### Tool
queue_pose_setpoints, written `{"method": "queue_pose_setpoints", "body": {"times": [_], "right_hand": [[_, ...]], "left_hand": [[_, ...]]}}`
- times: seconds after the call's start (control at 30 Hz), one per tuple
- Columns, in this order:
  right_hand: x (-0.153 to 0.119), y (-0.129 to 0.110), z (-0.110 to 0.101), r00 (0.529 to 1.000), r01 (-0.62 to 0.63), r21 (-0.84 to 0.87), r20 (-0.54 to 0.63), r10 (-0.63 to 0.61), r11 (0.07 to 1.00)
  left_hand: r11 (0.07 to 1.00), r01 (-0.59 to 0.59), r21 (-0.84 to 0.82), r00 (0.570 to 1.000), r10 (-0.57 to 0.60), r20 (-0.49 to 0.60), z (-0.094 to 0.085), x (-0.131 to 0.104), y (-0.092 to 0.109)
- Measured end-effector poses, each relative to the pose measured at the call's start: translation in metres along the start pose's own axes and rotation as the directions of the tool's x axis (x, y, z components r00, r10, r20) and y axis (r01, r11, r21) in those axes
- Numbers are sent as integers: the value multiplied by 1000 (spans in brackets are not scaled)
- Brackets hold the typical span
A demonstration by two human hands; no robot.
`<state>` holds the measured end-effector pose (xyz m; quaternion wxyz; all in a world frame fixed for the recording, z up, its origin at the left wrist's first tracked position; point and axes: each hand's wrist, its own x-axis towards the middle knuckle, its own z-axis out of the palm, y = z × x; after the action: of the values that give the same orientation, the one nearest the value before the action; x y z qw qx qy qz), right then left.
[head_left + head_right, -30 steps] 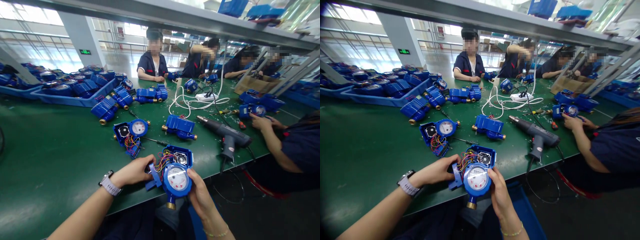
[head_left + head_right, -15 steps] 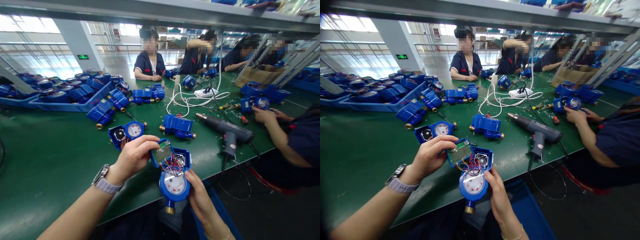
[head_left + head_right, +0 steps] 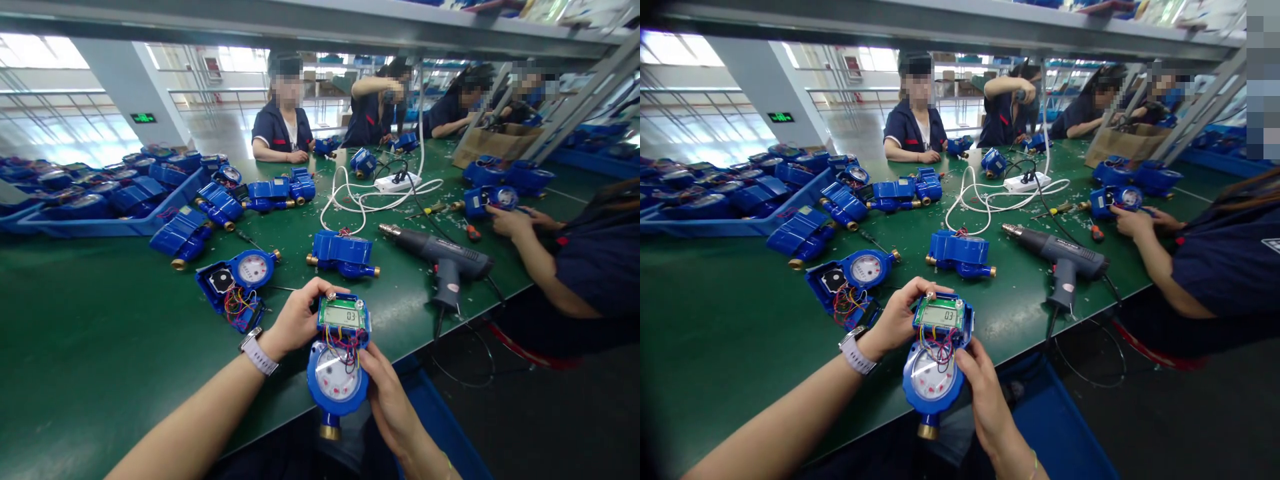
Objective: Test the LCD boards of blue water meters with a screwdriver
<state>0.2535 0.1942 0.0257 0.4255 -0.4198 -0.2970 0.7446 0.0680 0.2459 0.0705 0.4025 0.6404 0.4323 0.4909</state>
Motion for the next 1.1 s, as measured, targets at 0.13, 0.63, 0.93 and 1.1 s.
{"method": "queue_pose_setpoints", "body": {"times": [0.13, 0.63, 0.93, 1.1], "right_hand": [[-1, -1, 2, 1000, -3, 3, -11, 3, 1000], [-2, -3, 5, 1000, -13, -23, -24, 13, 1000], [-2, 0, 4, 999, -30, -10, -30, 30, 999], [-3, 1, 5, 998, -30, 12, -60, 31, 999]], "left_hand": [[983, -37, 181, 999, 34, 24, -5, 6, 2], [890, -177, 420, 974, 99, 202, -10, 19, 13], [874, -163, 458, 966, 46, 255, -5, 25, 15], [863, -180, 471, 907, -39, 419, -23, 19, 23]]}}
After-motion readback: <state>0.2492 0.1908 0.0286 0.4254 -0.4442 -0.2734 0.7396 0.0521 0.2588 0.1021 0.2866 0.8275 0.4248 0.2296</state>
